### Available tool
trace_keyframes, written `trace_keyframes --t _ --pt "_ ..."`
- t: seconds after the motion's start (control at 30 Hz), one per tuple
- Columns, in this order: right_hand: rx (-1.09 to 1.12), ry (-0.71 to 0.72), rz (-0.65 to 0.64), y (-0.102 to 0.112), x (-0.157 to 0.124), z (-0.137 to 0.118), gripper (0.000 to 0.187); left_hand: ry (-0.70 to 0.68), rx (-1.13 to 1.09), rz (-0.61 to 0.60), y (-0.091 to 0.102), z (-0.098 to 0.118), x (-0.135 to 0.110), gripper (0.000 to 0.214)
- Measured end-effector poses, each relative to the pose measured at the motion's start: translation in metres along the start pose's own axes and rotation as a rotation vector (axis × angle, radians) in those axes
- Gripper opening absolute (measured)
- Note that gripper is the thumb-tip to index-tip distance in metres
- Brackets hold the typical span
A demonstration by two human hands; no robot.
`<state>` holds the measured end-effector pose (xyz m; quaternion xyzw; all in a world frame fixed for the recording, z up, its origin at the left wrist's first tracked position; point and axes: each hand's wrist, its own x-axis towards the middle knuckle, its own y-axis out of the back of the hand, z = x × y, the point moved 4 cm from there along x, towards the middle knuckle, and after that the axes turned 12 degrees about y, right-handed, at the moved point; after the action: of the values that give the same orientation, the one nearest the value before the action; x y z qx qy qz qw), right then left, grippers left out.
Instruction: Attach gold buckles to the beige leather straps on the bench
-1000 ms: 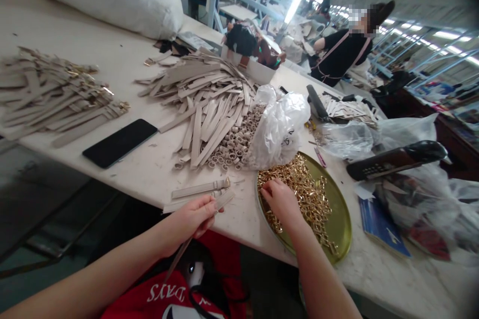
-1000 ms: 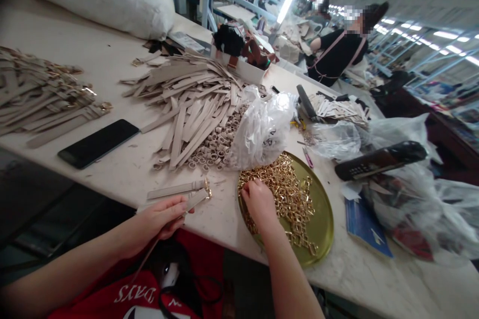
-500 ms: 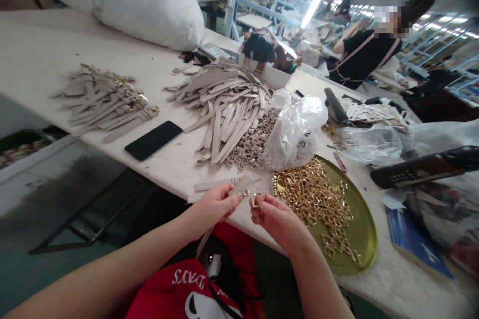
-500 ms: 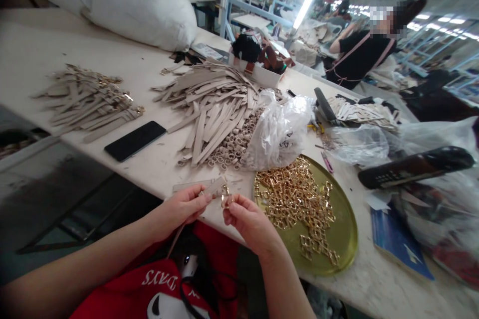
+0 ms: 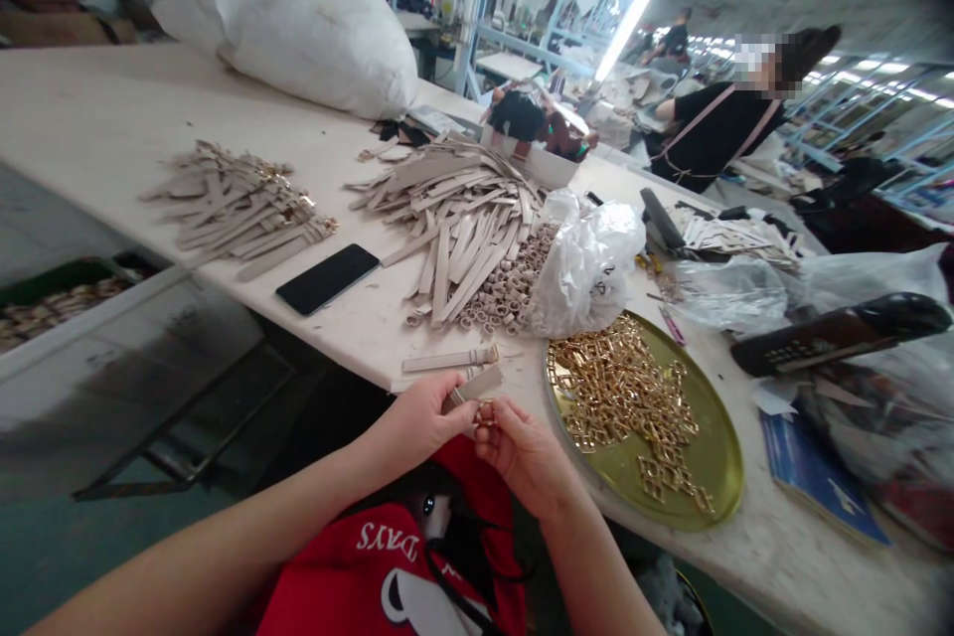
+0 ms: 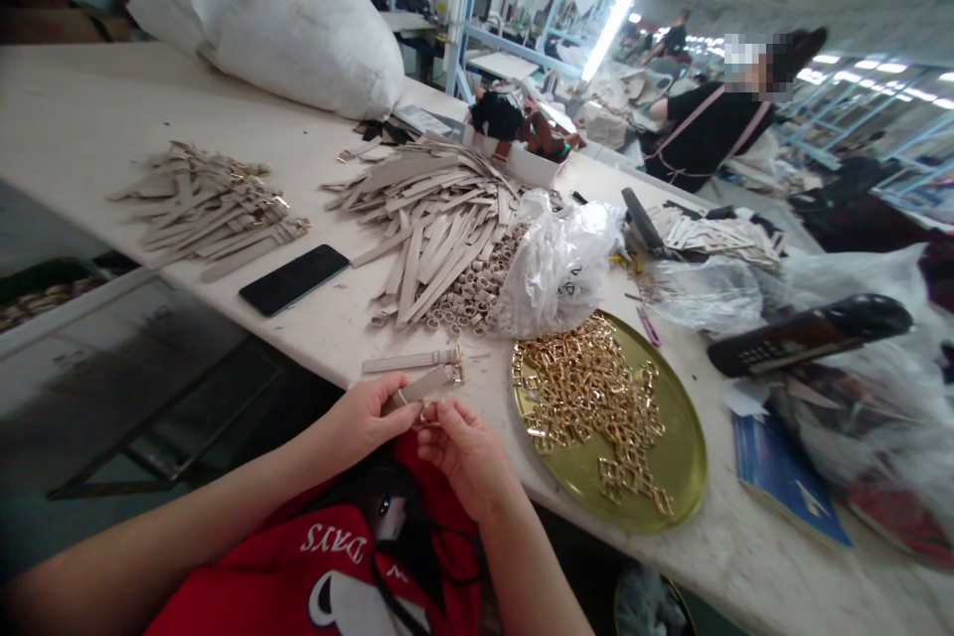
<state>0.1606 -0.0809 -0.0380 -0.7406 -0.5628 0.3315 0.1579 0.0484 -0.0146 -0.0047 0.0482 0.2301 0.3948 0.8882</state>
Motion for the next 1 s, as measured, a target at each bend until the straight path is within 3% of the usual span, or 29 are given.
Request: trace_keyframes --t 0.2,0.53,0.67,0.87,1.0 --pt "0.049 0.146 0.142 0.005 0.006 -0.002 0.018 -0.018 0.175 -0.014 0.004 -0.003 -0.012 0.025" --pt "-0.009 0.126 0.176 0.001 0.002 0.009 0.024 0.011 0.266 -0.119 -0.001 -0.01 -0.009 0.023" --pt "0.004 0.115 0.21 0.004 0.003 0.014 0.031 -0.012 0.235 -0.193 0.0 -0.016 -0.009 0.025" --pt "-0.057 0.155 0.204 -0.003 0.001 0.028 0.025 -0.027 0.177 -0.152 -0.004 -0.019 -0.007 0.025" --pt "-0.062 0.232 0.24 0.001 0.002 0.018 0.023 0.081 0.169 -0.166 -0.006 -0.022 -0.009 0.024"
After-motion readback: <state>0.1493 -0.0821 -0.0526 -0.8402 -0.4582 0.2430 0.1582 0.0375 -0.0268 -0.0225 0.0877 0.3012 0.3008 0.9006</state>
